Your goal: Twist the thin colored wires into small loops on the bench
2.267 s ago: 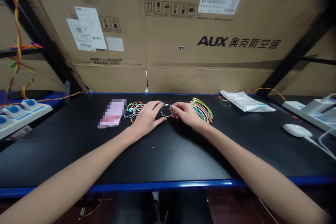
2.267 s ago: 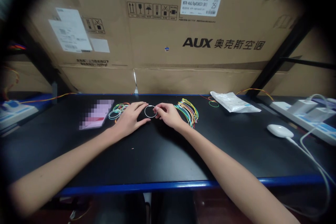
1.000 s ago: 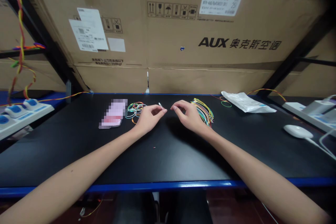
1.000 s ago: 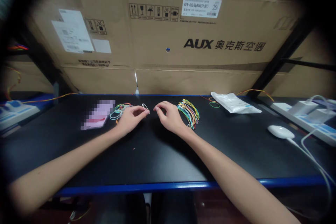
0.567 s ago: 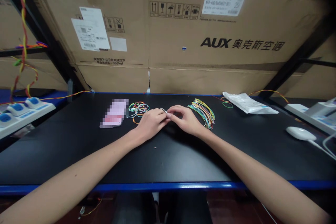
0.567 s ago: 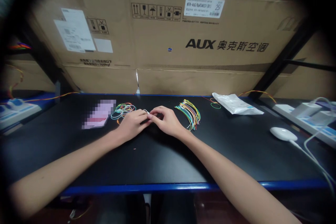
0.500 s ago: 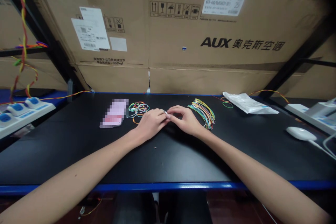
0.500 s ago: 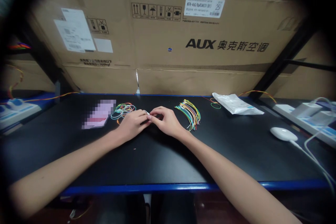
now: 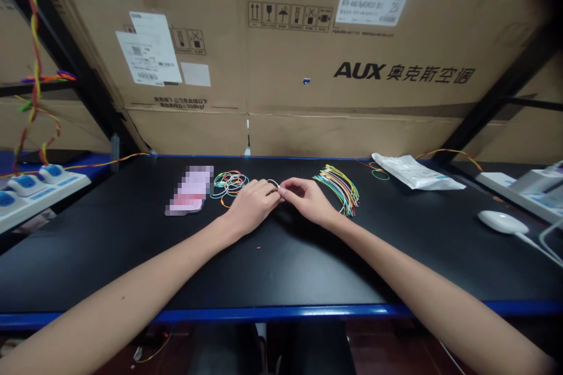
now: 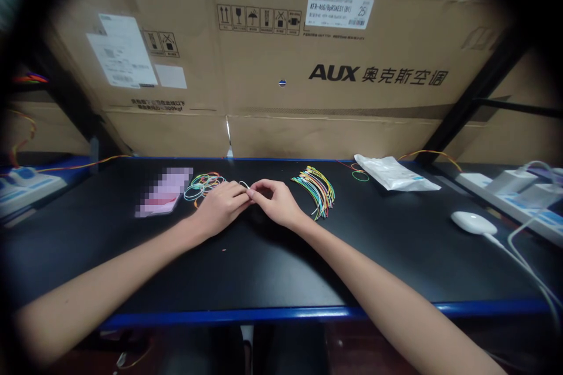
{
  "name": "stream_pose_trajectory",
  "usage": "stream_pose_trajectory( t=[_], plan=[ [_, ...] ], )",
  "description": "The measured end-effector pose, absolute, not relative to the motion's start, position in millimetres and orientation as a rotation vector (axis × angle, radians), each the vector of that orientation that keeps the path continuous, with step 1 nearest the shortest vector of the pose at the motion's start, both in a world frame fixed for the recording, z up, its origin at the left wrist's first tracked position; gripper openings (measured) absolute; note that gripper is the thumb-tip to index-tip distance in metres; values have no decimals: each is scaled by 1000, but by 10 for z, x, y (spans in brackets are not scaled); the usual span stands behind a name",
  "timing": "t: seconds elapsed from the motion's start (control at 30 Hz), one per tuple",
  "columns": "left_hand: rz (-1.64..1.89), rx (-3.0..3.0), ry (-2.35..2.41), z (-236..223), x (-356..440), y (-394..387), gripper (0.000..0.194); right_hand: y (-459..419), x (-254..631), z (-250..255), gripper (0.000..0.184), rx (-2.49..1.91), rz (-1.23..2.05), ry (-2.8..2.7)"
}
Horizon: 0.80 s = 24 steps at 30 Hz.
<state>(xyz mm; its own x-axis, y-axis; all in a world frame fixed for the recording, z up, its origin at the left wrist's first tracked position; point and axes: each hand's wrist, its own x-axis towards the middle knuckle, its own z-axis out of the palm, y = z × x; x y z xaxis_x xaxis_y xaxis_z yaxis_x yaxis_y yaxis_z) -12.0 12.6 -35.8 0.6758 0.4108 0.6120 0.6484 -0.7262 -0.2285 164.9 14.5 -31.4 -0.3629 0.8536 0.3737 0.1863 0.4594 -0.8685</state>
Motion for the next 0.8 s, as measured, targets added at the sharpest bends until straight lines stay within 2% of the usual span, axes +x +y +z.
stream_pose_trajectory(
  t=[0.13, 0.27, 0.4, 0.47, 0.53, 0.7, 0.8],
  plan=[
    [-753, -2417, -774, -330, -103, 110, 21, 167, 1653, -305, 21, -888, 953, -1761],
    [-911, -2377, -705, -283, -98, 83, 16, 232, 1728, -271, 21, -979, 776, -1720],
    [-960, -2323, -764, -257, -107, 77, 40, 274, 1828, -228, 19, -1066, 430, -1858],
    [-897, -2336, -833, -271, -112, 94, 53, 270, 1851, -217, 17, -1020, 360, -1949],
    [-844, -2356, -878, -297, -118, 123, 57, 256, 1854, -218, 16, -971, 362, -2006],
    [-857, -2400, -867, -331, -147, 185, 31, 231, 1828, -236, 18, -898, 469, -2116],
    [-901, -2443, -846, -319, -155, 174, 32, 240, 1826, -246, 18, -881, 566, -2129]
  ],
)
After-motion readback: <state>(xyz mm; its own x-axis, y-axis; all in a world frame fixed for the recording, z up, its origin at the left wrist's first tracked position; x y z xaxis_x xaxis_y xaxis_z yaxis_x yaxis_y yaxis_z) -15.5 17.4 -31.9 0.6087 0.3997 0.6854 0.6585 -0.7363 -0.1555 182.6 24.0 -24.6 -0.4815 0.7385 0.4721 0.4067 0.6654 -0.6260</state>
